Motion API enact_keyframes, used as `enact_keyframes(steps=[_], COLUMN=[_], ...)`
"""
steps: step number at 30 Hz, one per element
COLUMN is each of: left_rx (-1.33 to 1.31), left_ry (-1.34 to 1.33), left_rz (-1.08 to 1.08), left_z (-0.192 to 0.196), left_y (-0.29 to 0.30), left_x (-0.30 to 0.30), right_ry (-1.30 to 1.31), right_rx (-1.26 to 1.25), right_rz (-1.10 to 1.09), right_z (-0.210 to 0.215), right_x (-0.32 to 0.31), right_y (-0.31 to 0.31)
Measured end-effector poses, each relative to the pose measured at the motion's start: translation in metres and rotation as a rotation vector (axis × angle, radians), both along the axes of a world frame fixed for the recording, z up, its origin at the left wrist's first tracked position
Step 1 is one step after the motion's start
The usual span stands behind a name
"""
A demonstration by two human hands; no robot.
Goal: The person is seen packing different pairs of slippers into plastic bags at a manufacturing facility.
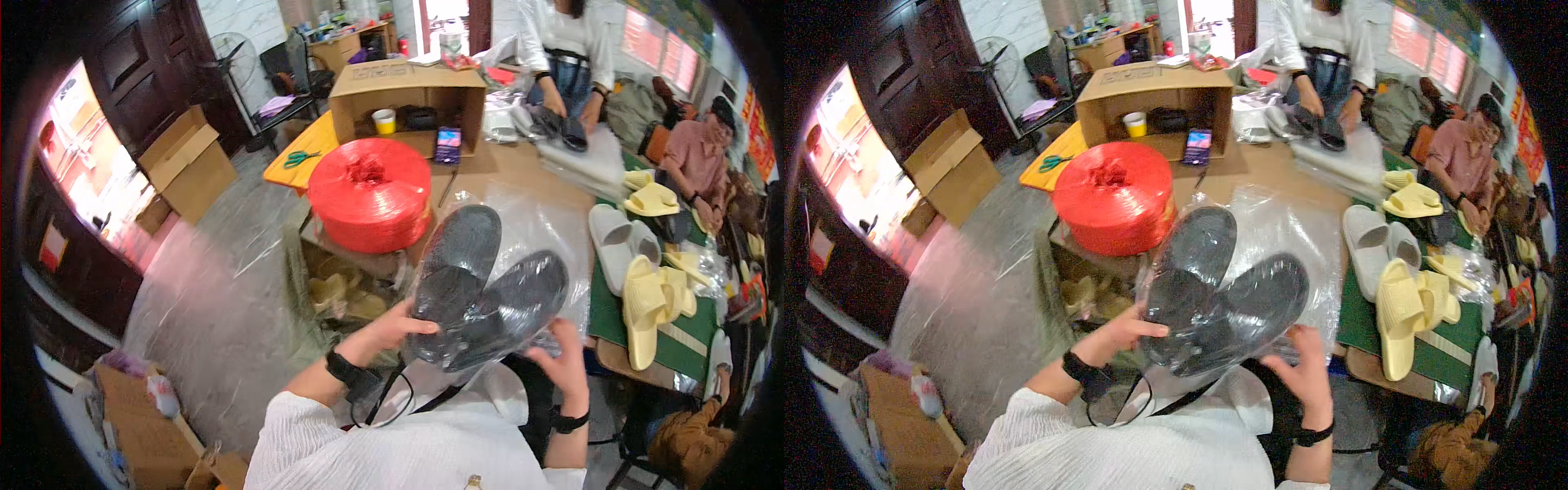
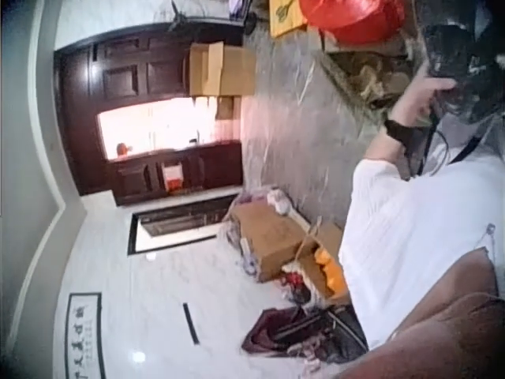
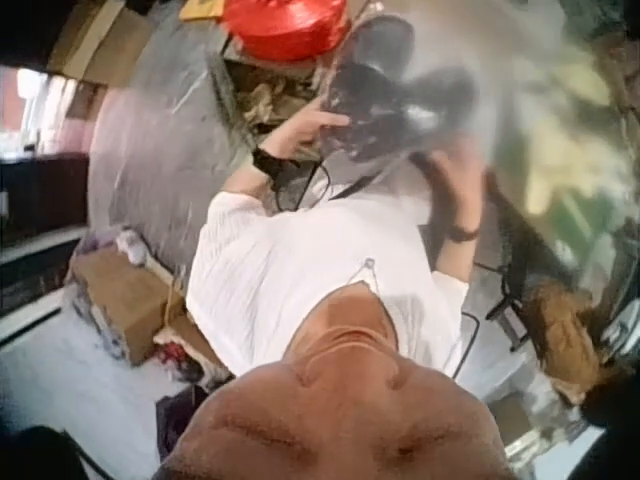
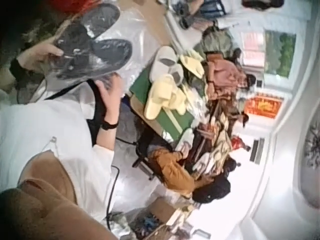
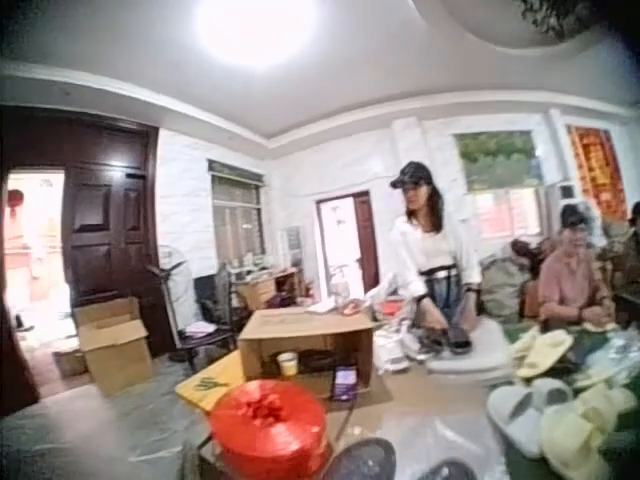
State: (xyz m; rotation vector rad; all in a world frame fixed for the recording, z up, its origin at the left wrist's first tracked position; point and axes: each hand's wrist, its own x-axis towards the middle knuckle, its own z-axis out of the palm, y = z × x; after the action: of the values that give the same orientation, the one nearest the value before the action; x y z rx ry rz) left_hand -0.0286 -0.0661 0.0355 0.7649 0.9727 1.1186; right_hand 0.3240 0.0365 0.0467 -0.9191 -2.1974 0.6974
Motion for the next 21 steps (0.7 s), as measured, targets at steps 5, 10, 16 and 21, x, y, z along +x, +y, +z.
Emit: enact_keyframes(steps=[5,10,16,21], left_rx=[-0.205,-0.543,-0.359,-0.439], left_ry=[0.23,0.287,0.427,-0.165], left_rz=[-0.111,0.248,0.861,0.984], left_z=[0.004,-0.021,-0.021,-0.082], left_y=[-0.097,-0.204,-0.149,-0.021], left_x=[-0.141,-0.243,-0.201,-0.21], right_ry=[-0.035,-0.06,0.026,-0.022], right_rx=[0.194,0.118,0.035,0.137], right_rz=[-0.238,-0.289,-0.309,-0.359], right_z=[-0.025,-0.049,-0.048,-0.055], right_x=[0.014,0.015,0.018,0.028], right_y=[0.029,0.032,0.029,0.029])
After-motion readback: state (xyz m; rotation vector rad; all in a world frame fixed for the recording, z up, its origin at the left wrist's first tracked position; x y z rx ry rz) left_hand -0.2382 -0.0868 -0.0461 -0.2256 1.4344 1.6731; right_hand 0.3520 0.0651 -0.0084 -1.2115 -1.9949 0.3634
